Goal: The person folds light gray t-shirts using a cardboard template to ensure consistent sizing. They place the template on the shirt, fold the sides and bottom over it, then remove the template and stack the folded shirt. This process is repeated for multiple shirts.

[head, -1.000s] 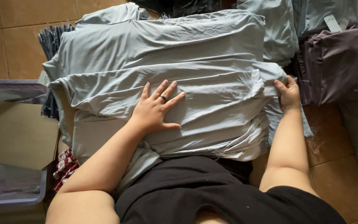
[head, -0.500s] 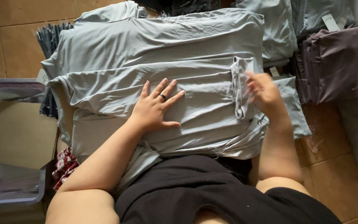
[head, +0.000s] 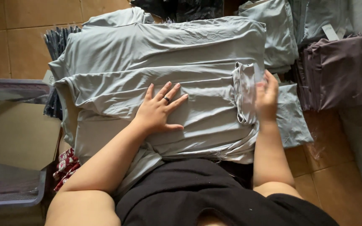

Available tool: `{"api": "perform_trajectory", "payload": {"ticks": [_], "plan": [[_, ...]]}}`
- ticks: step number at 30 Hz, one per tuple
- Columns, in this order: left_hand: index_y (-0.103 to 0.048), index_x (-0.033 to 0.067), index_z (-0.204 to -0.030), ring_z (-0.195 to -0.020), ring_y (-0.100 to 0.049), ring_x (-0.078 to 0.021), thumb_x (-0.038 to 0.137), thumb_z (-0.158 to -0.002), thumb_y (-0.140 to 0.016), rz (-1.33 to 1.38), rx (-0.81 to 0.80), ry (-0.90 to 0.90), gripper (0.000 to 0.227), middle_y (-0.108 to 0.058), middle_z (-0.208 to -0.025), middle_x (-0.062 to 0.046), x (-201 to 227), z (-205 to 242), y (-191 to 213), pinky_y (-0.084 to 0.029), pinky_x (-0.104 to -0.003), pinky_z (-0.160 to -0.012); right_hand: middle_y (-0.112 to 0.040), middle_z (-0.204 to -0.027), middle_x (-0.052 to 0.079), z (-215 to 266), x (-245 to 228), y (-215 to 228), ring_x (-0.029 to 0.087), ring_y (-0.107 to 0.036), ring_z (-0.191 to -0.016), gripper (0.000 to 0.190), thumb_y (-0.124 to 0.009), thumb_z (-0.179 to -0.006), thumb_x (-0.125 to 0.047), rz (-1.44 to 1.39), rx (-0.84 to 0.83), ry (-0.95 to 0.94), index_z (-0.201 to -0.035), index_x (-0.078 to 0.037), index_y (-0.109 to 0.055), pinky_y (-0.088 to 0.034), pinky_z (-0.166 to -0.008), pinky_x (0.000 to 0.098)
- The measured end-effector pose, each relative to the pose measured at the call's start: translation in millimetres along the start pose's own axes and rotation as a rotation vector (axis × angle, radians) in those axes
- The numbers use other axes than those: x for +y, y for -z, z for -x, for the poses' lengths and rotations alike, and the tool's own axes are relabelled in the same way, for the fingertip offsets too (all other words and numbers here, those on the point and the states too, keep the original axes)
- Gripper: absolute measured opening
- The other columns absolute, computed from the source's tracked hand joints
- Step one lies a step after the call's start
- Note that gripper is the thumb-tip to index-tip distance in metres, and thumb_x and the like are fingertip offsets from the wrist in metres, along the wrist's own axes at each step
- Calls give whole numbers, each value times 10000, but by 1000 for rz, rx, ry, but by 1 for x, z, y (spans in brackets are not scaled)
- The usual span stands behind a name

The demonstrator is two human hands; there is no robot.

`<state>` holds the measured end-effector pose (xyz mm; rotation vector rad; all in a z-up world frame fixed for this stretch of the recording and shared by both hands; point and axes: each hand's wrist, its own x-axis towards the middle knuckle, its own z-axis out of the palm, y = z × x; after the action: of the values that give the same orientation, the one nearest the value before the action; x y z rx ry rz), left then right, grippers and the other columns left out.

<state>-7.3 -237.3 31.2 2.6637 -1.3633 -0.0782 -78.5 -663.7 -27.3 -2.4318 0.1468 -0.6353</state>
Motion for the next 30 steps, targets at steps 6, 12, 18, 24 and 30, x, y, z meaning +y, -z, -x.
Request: {"api": "perform_trajectory", "payload": {"ticks": [6,12,18,24,30], "plan": [[-291,352,-1612,-1564,-191,-322,807,-813,-547,194,-14,38,954,-251,-1692,-76,2,-9,2,-127,-741,-1160,-676,-983,-45,17,72,-4,115,-656,-808,497,-849,-907,-498,-260,-176,-732,-1262,-246,-609,-535,-487,272],[-366,256,-1598,-1512,-340,-387,414,-950,-703,947,245,-87,747,-407,-1615,-146,63,-43,48,-279,-619,-1166,-657,-835,34,5,-55,33,143,-616,-740,352,-874,-849,-356,-451,-331,-669,-1028,-134,-667,-481,-570,299],[-173,245,-1650,-1535,-85,-506,281,-907,-754,2087,-59,177,944,-85,-1673,-304,135,-116,17,-111,-682,-1192,-685,-866,78,4,-98,34,263,-676,-842,334,-853,-839,-351,37,-176,-395,-1036,-181,-644,-523,-743,411],[-440,172,-1454,-1008,-672,-362,248,-901,-788,2339,193,599,658,-587,-1207,-174,118,-148,-94,-590,-518,-726,-676,-1032,151,41,-175,4,339,-694,-928,296,-725,-858,-333,483,-401,404,-1045,-116,-652,-575,-784,419],[-631,47,-1280,-1042,-694,-353,175,-838,-834,2107,396,864,502,-709,-1080,-197,17,-34,-13,-569,-584,-821,-445,-1517,347,11,-256,63,535,-506,-1290,617,-630,-928,-205,-51,-868,332,-1492,-16,-469,-465,-1014,611]]}}
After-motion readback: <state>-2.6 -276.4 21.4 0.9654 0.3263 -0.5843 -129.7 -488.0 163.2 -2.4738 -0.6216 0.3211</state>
